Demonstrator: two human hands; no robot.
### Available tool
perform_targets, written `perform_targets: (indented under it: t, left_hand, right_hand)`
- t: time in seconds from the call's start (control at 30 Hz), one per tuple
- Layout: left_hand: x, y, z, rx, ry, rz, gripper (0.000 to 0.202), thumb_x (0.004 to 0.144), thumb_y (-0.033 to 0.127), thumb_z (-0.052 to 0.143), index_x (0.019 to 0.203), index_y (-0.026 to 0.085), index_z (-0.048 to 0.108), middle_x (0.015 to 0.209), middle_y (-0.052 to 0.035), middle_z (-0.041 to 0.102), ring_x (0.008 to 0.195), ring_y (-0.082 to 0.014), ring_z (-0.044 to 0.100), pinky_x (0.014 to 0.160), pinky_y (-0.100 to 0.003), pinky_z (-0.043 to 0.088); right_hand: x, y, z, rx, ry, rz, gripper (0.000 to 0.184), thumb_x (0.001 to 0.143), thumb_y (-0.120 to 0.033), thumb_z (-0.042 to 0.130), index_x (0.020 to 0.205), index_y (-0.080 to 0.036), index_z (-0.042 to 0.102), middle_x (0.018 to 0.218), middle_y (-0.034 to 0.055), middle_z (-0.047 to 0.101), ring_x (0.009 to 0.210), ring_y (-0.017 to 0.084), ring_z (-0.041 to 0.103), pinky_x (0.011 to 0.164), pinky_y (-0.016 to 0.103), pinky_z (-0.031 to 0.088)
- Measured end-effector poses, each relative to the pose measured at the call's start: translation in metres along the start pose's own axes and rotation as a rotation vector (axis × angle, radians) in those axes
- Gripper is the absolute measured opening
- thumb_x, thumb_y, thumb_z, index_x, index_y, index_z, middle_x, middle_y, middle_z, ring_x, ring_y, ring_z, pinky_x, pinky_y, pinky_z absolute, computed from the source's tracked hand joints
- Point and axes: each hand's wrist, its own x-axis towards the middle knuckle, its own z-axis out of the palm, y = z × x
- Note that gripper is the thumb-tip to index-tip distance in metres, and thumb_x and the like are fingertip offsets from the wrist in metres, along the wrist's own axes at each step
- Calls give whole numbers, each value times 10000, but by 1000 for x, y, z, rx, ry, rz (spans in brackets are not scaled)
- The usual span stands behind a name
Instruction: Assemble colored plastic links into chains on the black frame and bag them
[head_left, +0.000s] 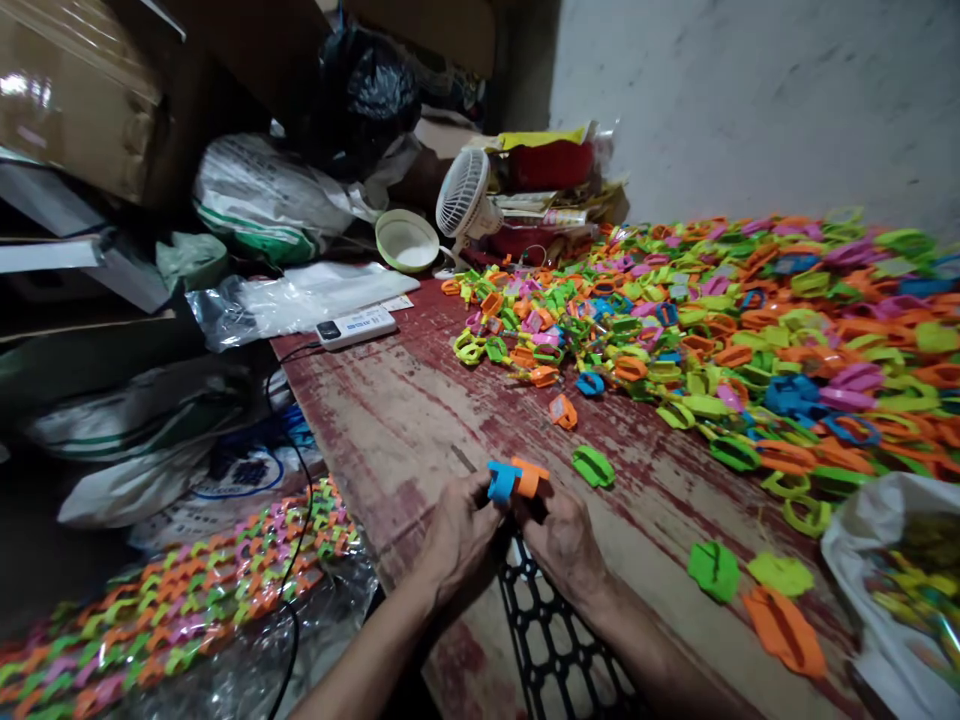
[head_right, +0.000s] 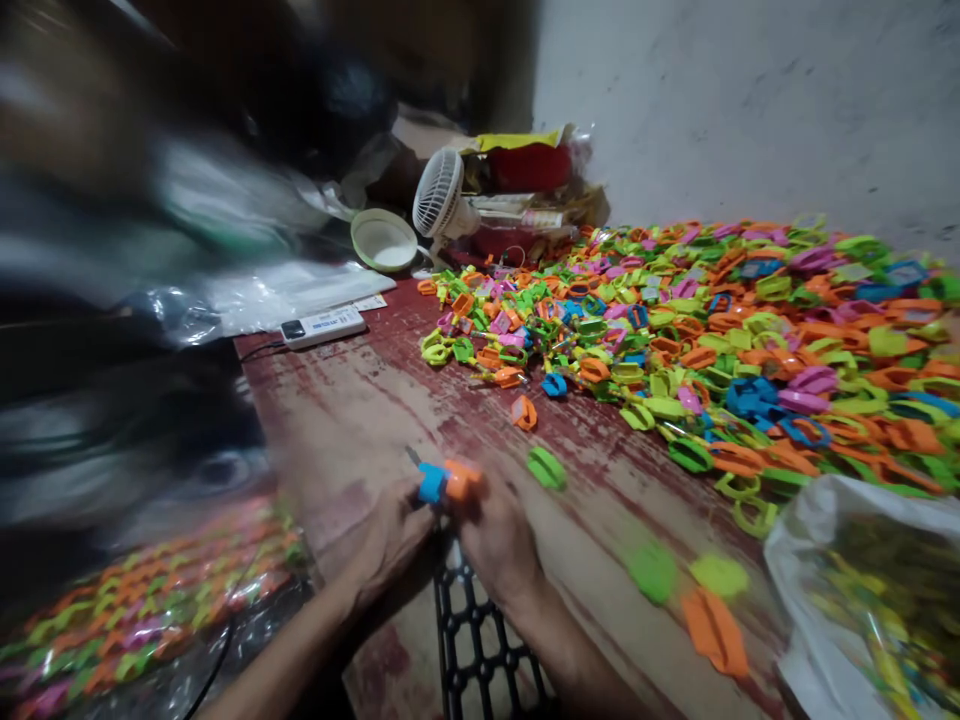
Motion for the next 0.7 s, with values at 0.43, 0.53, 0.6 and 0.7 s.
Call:
perform_targets:
  t: [0.43, 0.53, 0.6, 0.7]
  left_hand:
    - [-21, 5, -15, 525, 77, 127, 298, 946, 310, 457, 952, 202, 735, 607, 7, 626, 542, -161, 570, 532, -234, 390]
    - [-21, 5, -14, 506, 61, 110, 295, 967, 322, 452, 936, 209, 723, 662, 6, 665, 592, -163, 612, 575, -233, 440]
    - [-21, 4, -13, 479, 71, 89, 295, 976, 337, 444, 968, 209, 710, 721, -3, 694, 649, -172, 644, 637, -243, 485]
    - [-18, -4, -12, 389, 75, 102, 335, 944, 360, 510, 1215, 212, 639, 1043, -63, 741, 906, -215, 700, 820, -295, 549]
  right_hand:
    - [-4, 2, 2, -3, -50, 29, 323, 936, -163, 489, 1180, -234, 688, 1024, 64, 770, 945, 226, 739, 810, 321, 589]
    - [-6, 0, 7, 31, -45, 39, 338, 930, -152, 478, 1176, -245, 690, 1031, 59, 767, 967, 217, 734, 851, 321, 581]
    - [-7, -3, 6, 44, -46, 64, 325, 935, -164, 457, 1136, -233, 702, 996, 68, 765, 943, 219, 733, 845, 324, 580]
    - [1, -6, -14, 133, -202, 86, 302, 916, -184, 463, 1097, -203, 704, 1032, 87, 752, 977, 218, 717, 885, 314, 562]
